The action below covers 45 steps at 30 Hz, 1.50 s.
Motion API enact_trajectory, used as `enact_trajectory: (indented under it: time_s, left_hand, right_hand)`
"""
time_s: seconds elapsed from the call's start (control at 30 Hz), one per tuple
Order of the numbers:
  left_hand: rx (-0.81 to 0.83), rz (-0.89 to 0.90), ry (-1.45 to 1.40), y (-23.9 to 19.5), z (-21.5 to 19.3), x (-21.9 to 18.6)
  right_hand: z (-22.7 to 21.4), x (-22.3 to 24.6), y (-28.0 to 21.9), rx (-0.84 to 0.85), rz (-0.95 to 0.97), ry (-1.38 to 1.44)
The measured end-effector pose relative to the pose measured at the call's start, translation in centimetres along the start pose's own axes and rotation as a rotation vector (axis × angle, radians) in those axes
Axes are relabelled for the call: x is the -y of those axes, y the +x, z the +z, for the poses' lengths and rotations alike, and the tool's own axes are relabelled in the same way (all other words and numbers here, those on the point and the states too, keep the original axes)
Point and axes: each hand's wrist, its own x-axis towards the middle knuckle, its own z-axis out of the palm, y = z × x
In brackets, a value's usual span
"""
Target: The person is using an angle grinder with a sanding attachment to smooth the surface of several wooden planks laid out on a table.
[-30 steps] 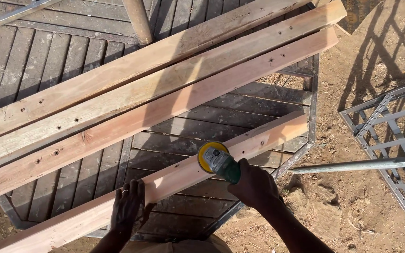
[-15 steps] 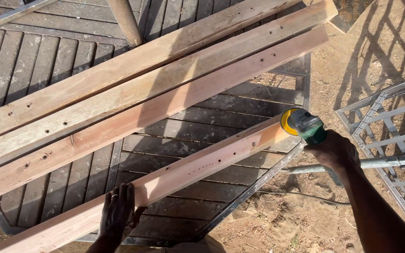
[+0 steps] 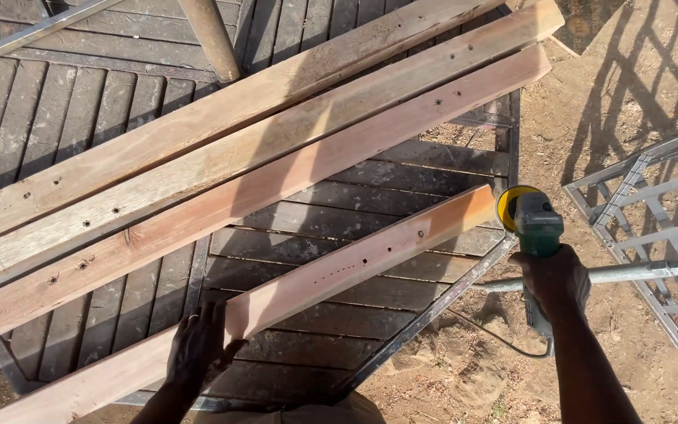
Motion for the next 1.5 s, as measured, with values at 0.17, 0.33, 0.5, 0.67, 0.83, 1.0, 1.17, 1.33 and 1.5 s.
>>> enact_trajectory:
  time_s: [0.17,0.33,0.5,0.67,0.83,1.0,1.17,1.33,1.5]
  left_hand:
    - [-0.007,0.042,-0.083,0.5,0.7,1.2]
    - [0.004,0.032,-0.093,0.5,0.6,1.2]
    - [-0.001,0.021,-0.187,0.9,0.2,1.3]
    - [0.064,0.029,-0.093,0.3,2.0,1.6]
    - [0.147,0.061,-0.062,0.8,0.1,0.9]
    - [0.130,0.119,0.270,1.3,1.7,-0.8]
    - [0.103,0.317,0.103,3.7,-0.1,-6.7]
    - [0.096,0.304,0.148,4.5,3.3,-8.4]
    - [-0.030,0.347,0.103,5.1,4.3,-8.4]
  right_hand:
    - [3.5,-1.4,-2.6,0.066,0.003,-0.034]
    - [4.0,0.2,-6.2,0.112,-0.042,-0.028]
    - [4.3,2.5,-10.3,0.198,-0.072,-0.023]
    - [5.8,4.2,-15.3,0.233,-0.094,-0.043]
    - [8.0,4.7,-18.6,0.262,-0.177,-0.058]
    - [8.0,6.0,-19.2,0.292,-0.264,-0.074]
    - [8.4,5.1,-17.5,0.313,-0.359,-0.057]
    - [9.2,3.5,-12.4,0.299,-0.465,-0.053]
    - [7.6,0.8,-5.7,0.233,-0.430,-0.008]
